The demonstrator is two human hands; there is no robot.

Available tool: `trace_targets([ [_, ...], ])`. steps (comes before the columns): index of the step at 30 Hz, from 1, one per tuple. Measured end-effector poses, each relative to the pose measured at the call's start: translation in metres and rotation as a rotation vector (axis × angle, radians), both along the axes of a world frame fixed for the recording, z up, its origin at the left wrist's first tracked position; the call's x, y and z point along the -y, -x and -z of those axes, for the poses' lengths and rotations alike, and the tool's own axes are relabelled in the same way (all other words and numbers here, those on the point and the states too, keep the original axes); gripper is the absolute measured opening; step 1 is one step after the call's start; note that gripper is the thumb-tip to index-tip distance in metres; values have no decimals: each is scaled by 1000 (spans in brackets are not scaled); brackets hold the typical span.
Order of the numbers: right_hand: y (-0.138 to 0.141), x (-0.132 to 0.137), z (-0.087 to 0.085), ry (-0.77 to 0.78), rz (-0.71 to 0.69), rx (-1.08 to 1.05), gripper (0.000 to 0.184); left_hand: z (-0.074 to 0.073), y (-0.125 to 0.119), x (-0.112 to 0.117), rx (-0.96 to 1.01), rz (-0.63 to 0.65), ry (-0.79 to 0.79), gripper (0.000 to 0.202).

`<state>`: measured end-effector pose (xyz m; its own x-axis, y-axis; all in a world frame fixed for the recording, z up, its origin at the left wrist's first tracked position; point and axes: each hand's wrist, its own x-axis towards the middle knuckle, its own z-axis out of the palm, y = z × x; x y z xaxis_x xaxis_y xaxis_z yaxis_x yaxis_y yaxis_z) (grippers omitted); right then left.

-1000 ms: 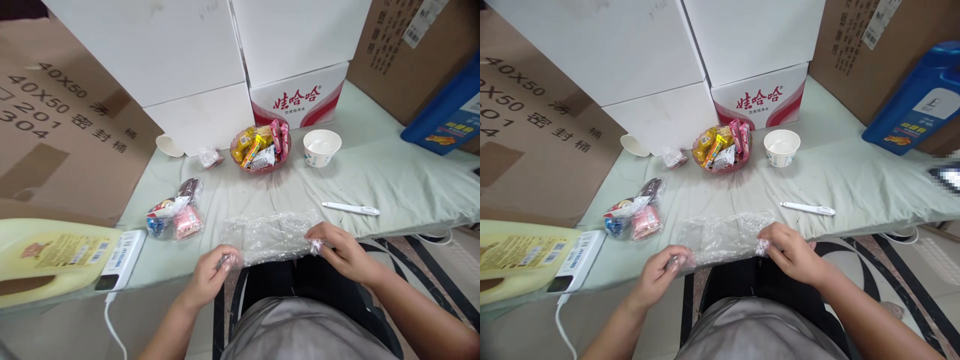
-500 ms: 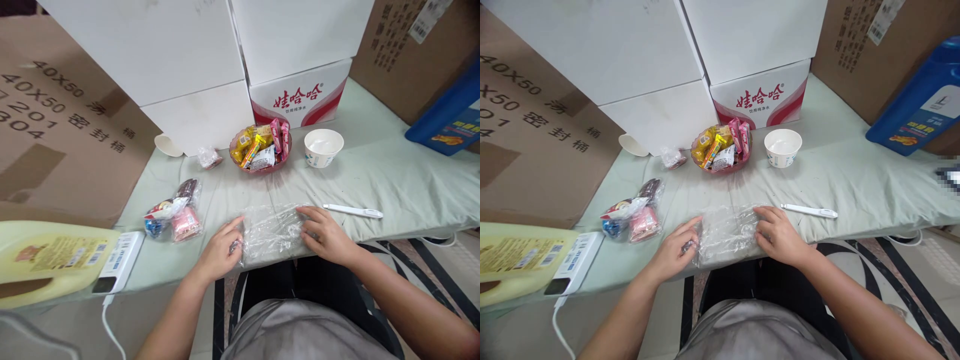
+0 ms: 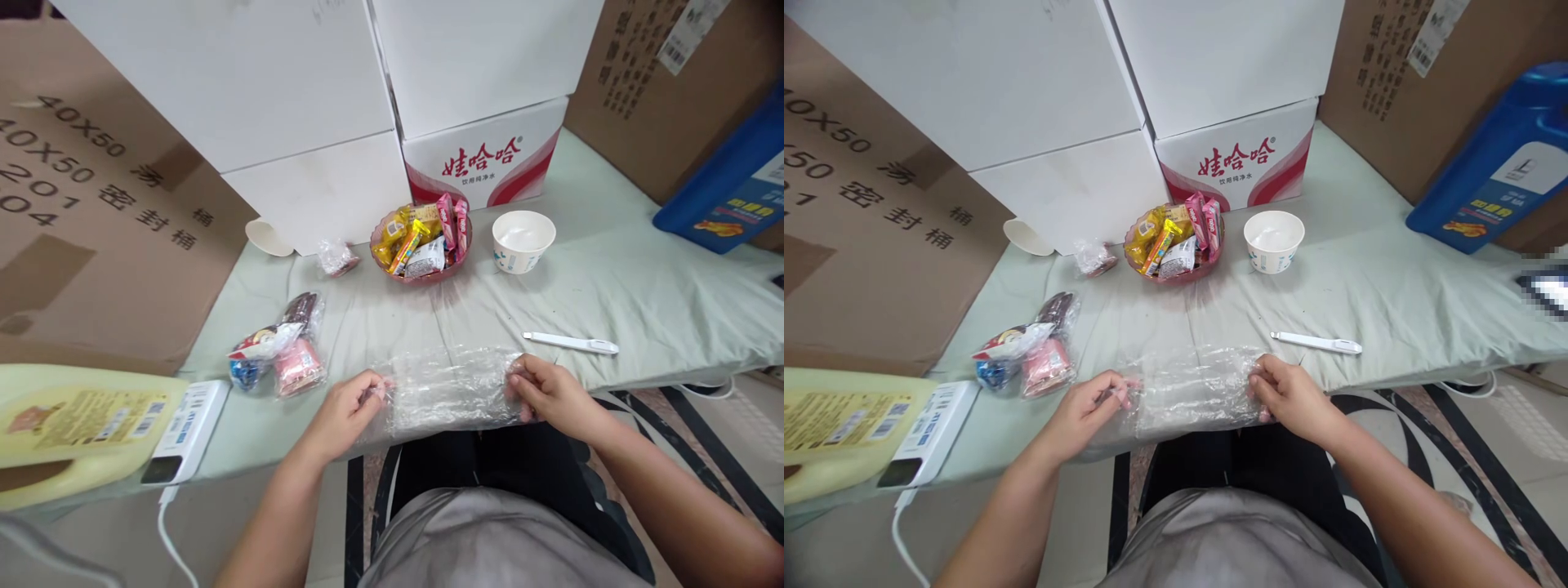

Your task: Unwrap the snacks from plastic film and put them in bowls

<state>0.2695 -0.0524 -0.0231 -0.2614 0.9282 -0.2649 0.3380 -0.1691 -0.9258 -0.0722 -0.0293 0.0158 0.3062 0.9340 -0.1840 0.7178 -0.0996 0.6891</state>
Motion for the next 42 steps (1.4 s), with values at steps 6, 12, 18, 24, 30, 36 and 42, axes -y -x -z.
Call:
trace_targets([
  [6, 1, -2, 6, -170, 96, 251, 37, 18, 3, -1, -107, -155, -80, 22],
  [12, 3, -3, 0, -413, 171, 385, 51, 24, -4, -4, -130, -241, -107, 32],
  [18, 6, -8, 7, -823, 143, 427, 28, 24, -7, -5, -181, -320, -126, 30],
  [24, 4, -10, 18, -972, 139, 728, 29, 31, -10, -11, -301, -363, -194, 21],
  [30, 8, -9, 16, -948, 101, 822, 30, 21, -31, -6, -423, -372, -781, 25],
  [36, -4, -12, 12, -876, 97, 846, 31, 30, -52, 3, -439, 401, -603, 51],
  [42, -18, -5, -6, -951, 117, 727, 32, 44, -49, 5, -483, 437, -512, 65],
])
